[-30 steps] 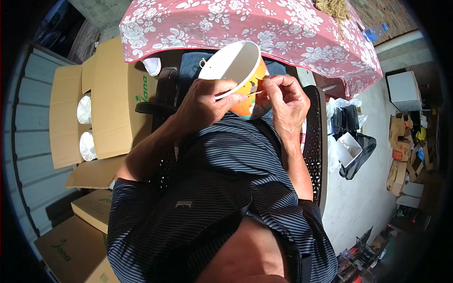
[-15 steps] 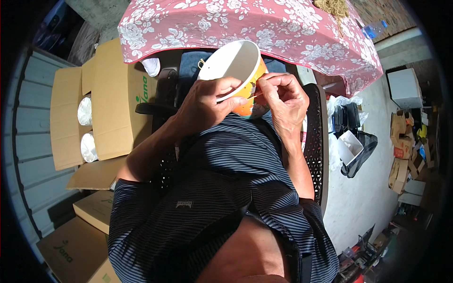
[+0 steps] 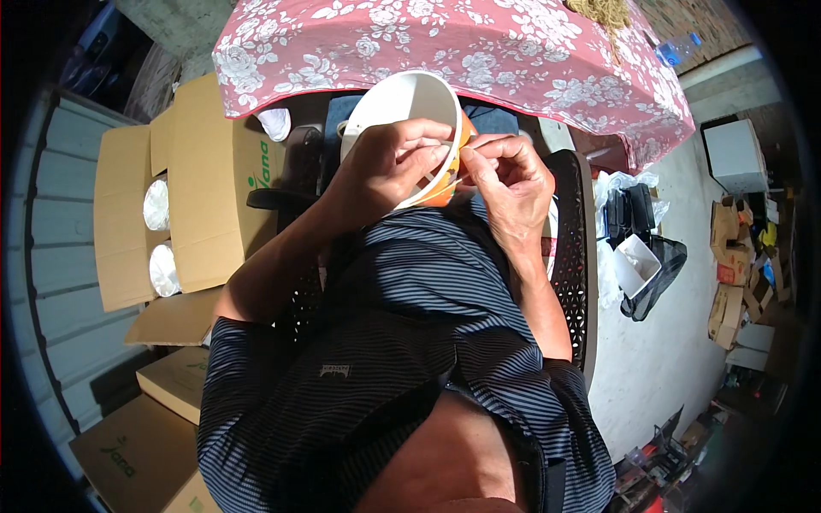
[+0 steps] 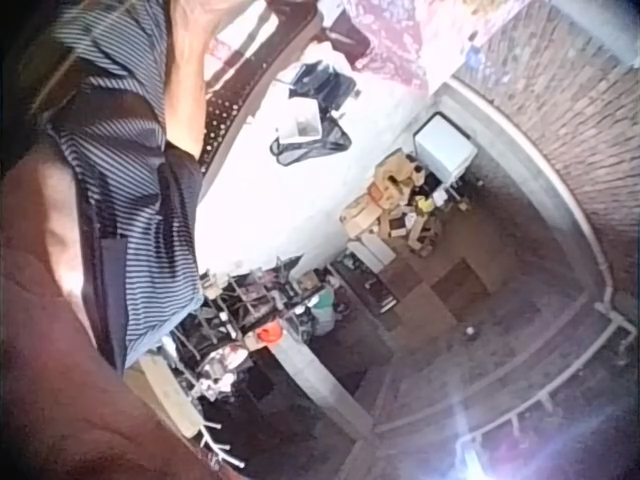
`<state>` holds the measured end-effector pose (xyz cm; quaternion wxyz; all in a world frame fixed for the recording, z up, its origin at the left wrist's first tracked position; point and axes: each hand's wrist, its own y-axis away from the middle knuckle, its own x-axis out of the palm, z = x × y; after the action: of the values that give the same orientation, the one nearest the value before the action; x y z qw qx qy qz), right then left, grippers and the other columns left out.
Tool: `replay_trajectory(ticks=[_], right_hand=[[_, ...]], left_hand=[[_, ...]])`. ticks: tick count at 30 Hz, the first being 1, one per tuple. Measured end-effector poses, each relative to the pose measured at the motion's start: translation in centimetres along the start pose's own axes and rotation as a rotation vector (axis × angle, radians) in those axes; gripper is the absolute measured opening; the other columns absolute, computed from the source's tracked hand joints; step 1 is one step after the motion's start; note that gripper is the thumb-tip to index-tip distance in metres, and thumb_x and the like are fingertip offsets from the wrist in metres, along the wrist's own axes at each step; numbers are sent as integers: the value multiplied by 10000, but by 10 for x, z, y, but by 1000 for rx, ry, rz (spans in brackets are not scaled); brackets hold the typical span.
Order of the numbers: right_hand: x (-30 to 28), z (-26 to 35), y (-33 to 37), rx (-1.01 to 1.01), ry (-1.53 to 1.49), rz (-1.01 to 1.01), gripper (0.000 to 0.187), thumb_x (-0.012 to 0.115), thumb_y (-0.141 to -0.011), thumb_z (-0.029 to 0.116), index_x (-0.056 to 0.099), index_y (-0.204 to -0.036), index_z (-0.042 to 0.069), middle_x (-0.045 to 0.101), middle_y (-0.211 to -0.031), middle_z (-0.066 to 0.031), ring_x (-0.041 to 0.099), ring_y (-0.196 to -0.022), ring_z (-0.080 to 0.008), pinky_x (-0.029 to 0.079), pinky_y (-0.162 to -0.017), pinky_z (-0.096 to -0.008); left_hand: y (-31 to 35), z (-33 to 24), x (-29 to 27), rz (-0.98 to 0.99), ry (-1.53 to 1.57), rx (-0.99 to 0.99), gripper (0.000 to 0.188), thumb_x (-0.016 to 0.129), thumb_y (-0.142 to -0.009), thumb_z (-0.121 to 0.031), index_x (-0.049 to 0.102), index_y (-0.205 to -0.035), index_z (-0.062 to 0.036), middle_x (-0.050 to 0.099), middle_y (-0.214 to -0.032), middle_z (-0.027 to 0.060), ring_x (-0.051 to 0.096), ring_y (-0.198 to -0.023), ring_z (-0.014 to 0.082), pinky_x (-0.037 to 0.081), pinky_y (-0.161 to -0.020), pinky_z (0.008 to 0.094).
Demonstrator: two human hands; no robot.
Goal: The person is packing dried noodles into paper bowls and securing them with string in a workshop setting.
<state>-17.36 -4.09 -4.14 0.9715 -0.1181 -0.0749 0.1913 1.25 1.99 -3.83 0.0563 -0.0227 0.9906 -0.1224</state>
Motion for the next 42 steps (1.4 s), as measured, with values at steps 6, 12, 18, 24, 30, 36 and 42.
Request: replay_trajectory(ticks=[6,12,18,24,30,36,42], right_hand=[[0,-3,2,27,7,9,109,765,-937,-9,659,-962,-13,717,-921,-45,662,-735,-59,547,-646,-222],[0,-7,0,-70,71,11,107,775,-925,-8,668,-929,-12,716,-923,-35,639,-750,-45,533,-651,-220],[6,-8,-1,-322,373,-18,145,791,-860,-36,652,-889,-6,739,-922,-93,683,-718,-98,552,-607,-248],[9,-8,-3,-344,367,-19,142,792,-859,-36,655,-882,-5,730,-909,-89,674,-702,-103,539,-598,-244],[9,-8,-1,-350,434,76,123,783,-883,-56,675,-937,-34,718,-972,-91,721,-770,-114,593,-652,-246],[12,-8,2,-237,389,91,136,786,-883,-61,688,-976,-42,707,-935,-92,747,-768,-131,601,-654,-250],[16,-5,0,-367,481,55,152,784,-896,-36,738,-1041,-45,713,-918,-99,731,-719,-135,588,-629,-251]], left_hand=[[-1,0,-7,45,-69,5,205,640,-999,9,697,-1189,63,760,-940,116,710,-846,112,583,-749,274],[1,4,-11,88,168,-72,197,664,-989,39,697,-1181,65,755,-1001,133,743,-953,182,634,-857,325],[3,4,-10,54,136,-161,256,673,-1015,-48,680,-1244,67,744,-1021,74,701,-926,103,584,-832,277],[3,-11,-9,-11,182,-251,153,684,-986,-52,693,-1080,69,638,-829,-22,581,-770,28,482,-678,210],[5,5,-7,-88,-151,-31,124,707,-957,-32,704,-1048,53,593,-750,-61,477,-717,-12,407,-605,223],[7,-4,-6,-137,-173,-88,136,715,-948,-4,712,-1072,51,549,-710,-99,443,-674,-29,353,-564,211],[8,-1,-4,-157,-222,-50,126,710,-949,1,704,-1065,51,514,-709,-110,425,-658,-25,336,-547,215]])
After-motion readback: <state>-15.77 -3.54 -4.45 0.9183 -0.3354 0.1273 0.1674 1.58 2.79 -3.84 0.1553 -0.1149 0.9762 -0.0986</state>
